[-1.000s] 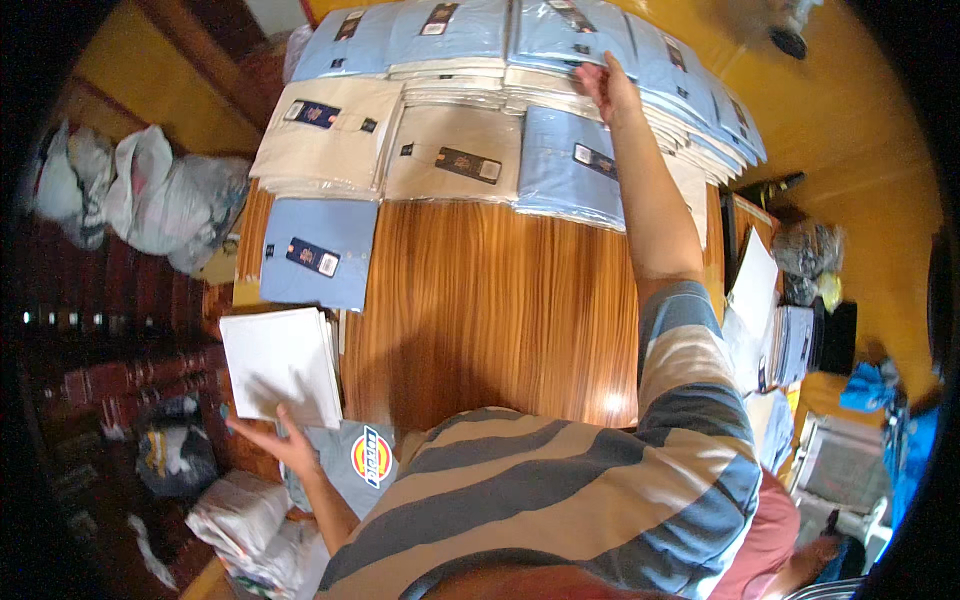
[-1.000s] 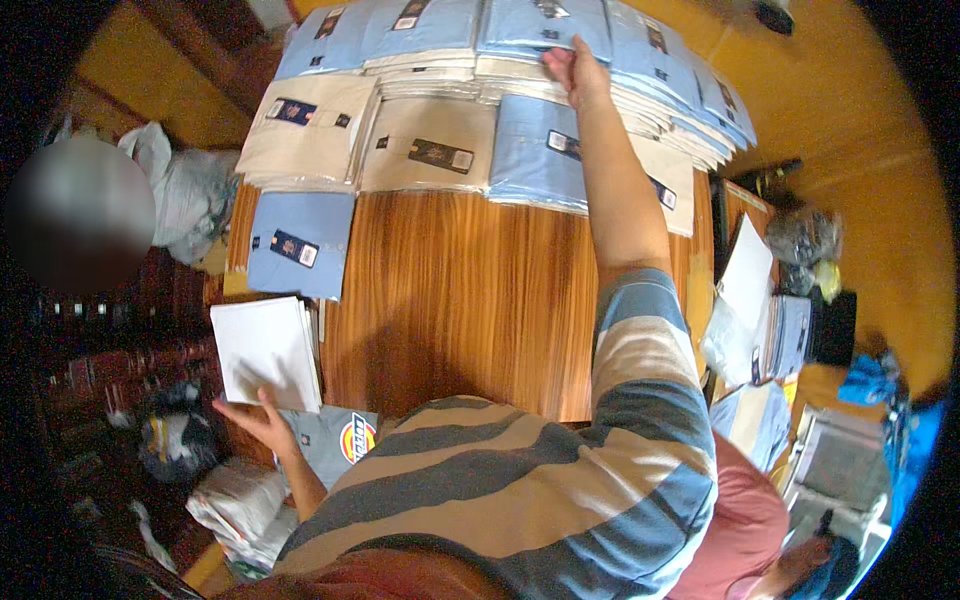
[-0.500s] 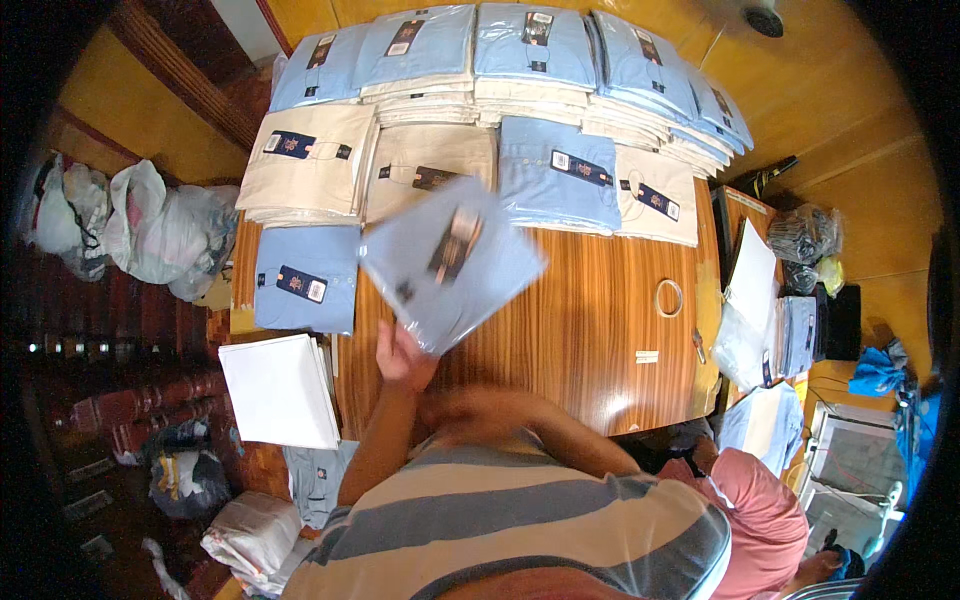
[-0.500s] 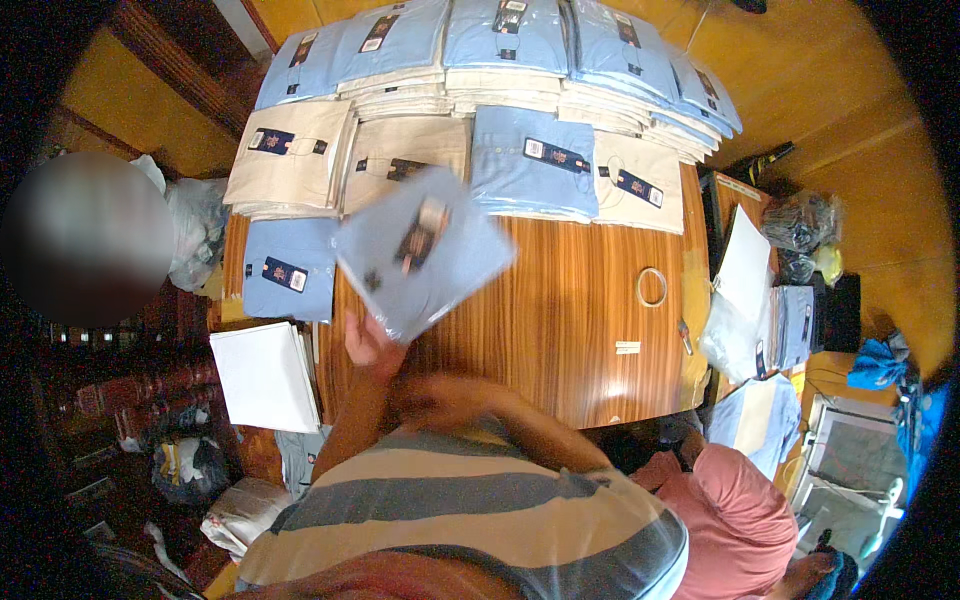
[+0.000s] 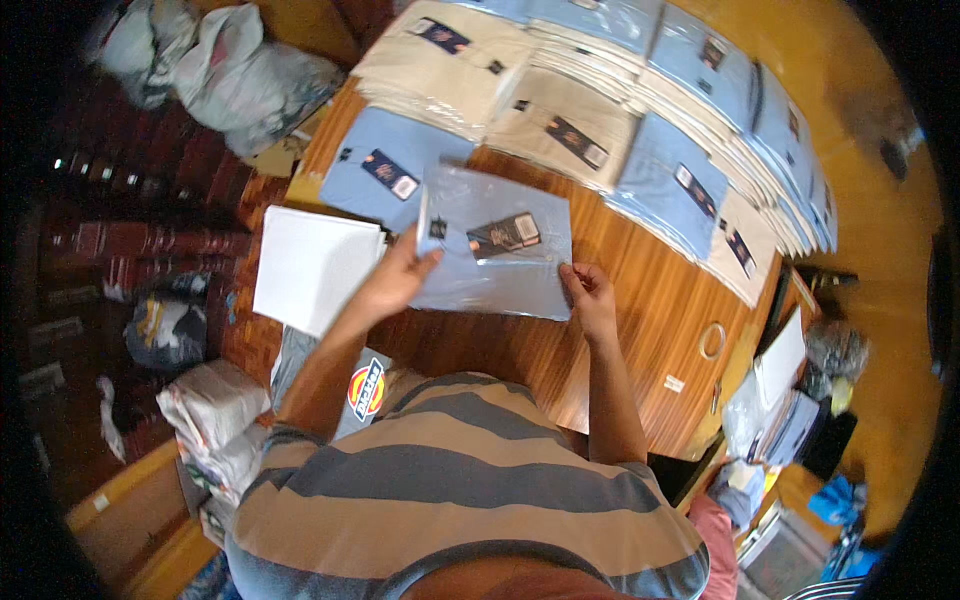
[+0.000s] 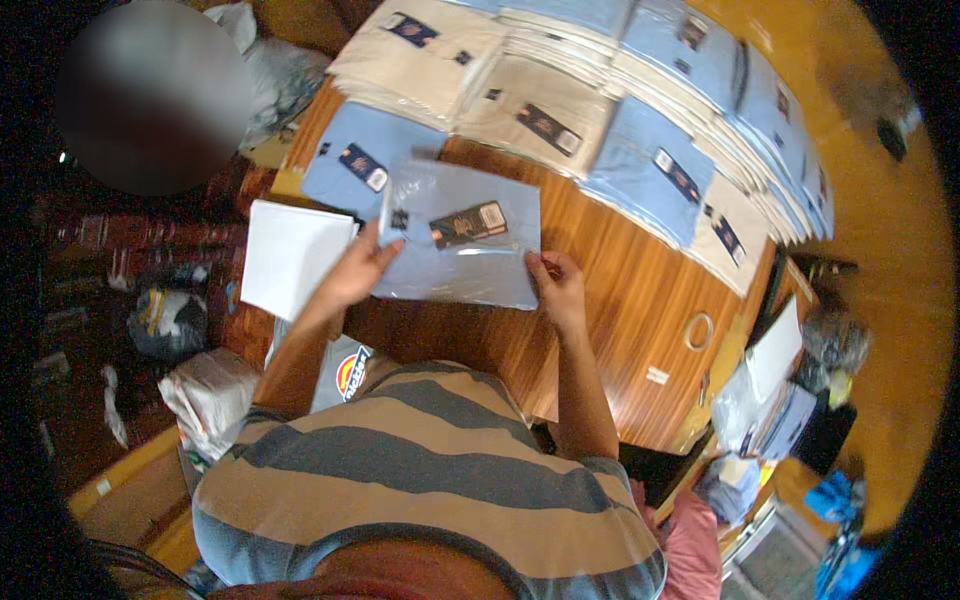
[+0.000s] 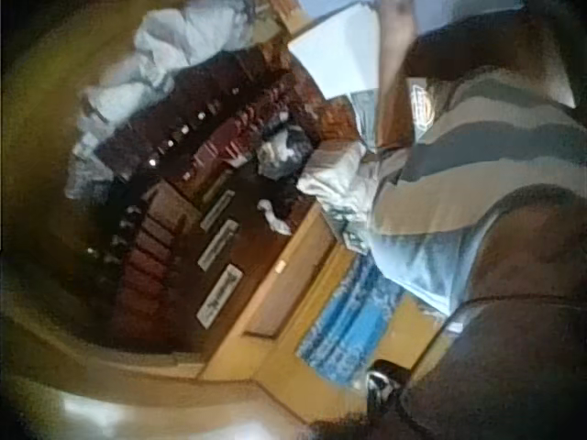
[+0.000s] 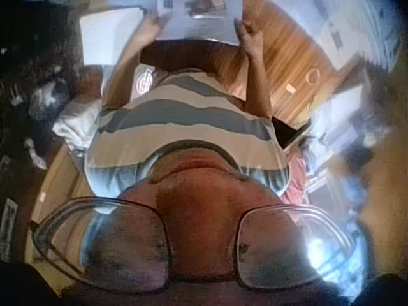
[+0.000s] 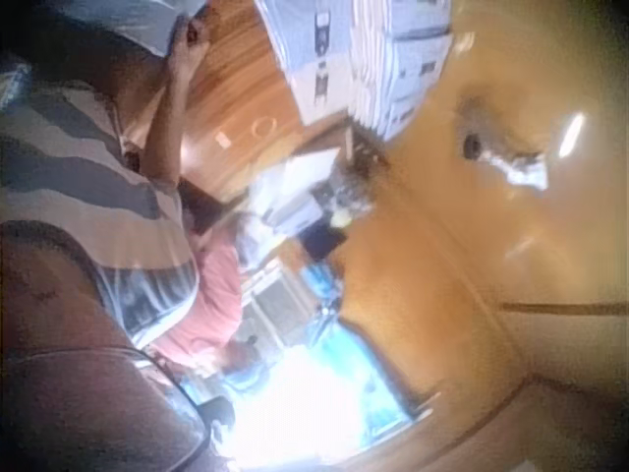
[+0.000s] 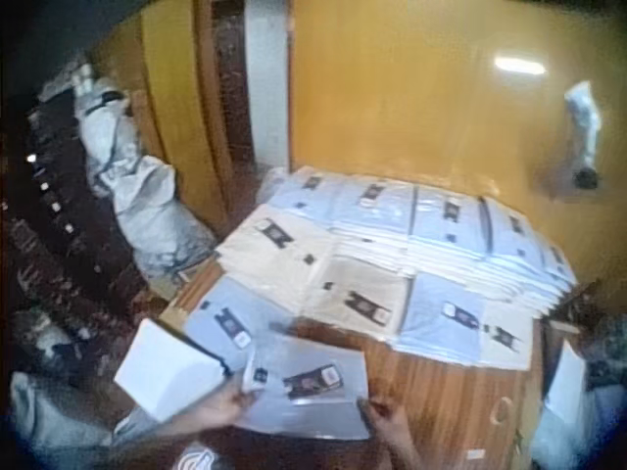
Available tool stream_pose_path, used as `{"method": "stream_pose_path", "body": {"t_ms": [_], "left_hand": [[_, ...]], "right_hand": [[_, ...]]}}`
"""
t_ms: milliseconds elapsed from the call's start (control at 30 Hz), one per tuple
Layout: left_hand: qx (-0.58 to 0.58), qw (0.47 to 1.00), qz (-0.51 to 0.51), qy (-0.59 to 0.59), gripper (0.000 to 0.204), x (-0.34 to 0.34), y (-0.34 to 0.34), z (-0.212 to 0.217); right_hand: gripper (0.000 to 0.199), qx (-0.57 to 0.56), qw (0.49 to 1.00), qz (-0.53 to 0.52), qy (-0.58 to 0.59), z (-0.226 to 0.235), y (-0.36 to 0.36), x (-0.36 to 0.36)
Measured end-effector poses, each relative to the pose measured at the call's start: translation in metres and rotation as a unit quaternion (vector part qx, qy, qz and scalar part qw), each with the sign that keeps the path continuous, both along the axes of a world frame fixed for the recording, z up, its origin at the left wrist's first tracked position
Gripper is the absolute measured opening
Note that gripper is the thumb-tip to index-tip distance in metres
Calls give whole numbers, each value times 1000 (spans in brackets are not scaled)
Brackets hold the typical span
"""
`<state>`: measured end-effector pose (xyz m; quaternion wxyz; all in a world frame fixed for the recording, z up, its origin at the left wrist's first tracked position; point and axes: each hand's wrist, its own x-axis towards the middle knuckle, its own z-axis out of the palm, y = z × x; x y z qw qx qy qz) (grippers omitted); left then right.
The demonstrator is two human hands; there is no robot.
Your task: The person takes plastic bags from a stack and inserts shirts into them. They then arrange the packaged shirts on a table.
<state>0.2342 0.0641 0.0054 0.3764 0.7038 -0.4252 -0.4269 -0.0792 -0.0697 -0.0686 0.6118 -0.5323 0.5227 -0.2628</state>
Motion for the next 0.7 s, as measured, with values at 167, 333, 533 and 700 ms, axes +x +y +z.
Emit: {"method": "stream_pose_path", "body": {"t_ms": [167,333,533,700], "left_hand": [[-28,996,58,-67,46,145,7,44],[22,959,63,-274,67,217,-26,-16],[3,965,15,-262,83,226,-61,-55],[16,956,54,-288,79,235,-30,-78]], "right_hand": [[26,18,987,76,-138,60,11,131],[26,78,981,94,-153,-6,5,215],[34,-101,979,174,9,-32,5,197],[21,-192,970,101,112,40,-36,91]]}}
